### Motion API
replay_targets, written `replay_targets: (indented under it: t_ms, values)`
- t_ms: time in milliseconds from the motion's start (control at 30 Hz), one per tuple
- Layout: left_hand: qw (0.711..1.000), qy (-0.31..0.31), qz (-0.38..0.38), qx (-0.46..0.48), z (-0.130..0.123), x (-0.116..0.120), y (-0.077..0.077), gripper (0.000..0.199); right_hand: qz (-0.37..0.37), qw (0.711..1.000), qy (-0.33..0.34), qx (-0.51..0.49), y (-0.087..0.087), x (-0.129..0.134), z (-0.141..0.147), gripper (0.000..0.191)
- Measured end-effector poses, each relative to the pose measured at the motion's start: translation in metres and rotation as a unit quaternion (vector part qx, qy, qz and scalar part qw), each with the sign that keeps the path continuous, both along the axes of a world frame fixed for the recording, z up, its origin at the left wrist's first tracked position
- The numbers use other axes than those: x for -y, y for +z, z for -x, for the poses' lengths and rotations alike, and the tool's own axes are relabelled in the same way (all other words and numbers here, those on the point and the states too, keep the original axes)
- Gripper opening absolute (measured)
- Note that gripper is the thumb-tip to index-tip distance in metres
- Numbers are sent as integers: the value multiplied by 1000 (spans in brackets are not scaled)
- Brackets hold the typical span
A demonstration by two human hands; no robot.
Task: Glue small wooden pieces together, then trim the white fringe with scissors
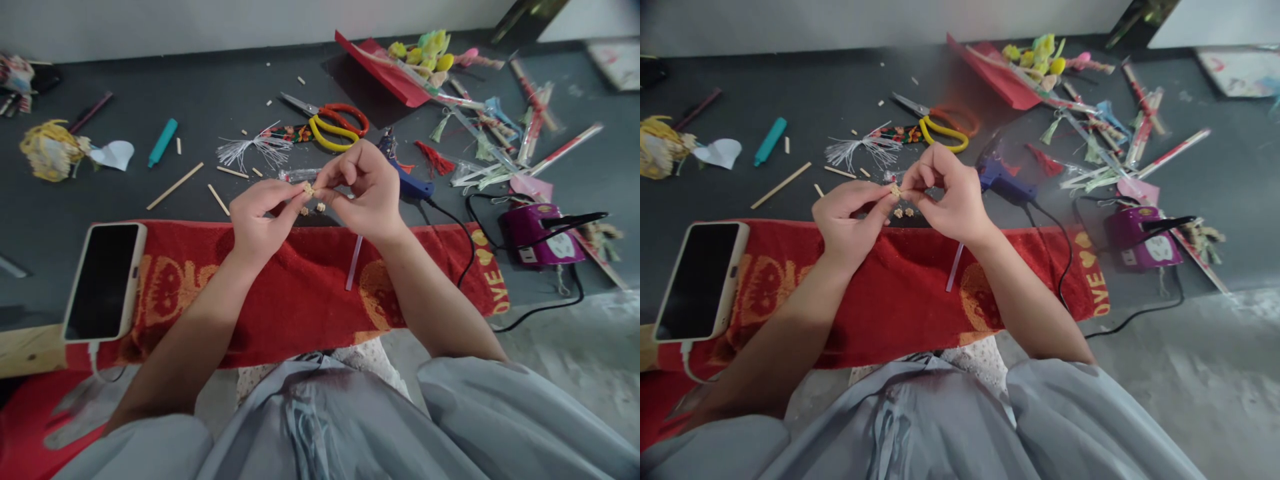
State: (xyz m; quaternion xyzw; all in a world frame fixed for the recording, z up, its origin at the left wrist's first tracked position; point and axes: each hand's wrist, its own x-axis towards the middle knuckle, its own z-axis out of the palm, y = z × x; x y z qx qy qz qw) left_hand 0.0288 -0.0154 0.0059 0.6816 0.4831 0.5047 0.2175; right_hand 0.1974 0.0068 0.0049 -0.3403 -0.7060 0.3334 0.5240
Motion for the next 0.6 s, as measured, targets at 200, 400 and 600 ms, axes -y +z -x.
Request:
replay_targets:
  t_ms: [200, 400, 600]
  values:
    - [998, -14, 30, 55, -3, 1, -4, 25, -11, 1000, -12, 13, -1, -1, -1, 23]
    - [996, -31, 45, 64, -4, 1, -1, 28, -13, 1000, -8, 24, 1, 1, -2, 28]
    - [988, -22, 74, 134, -5, 0, 4, 20, -35, 998, -13, 50, 2, 5, -3, 28]
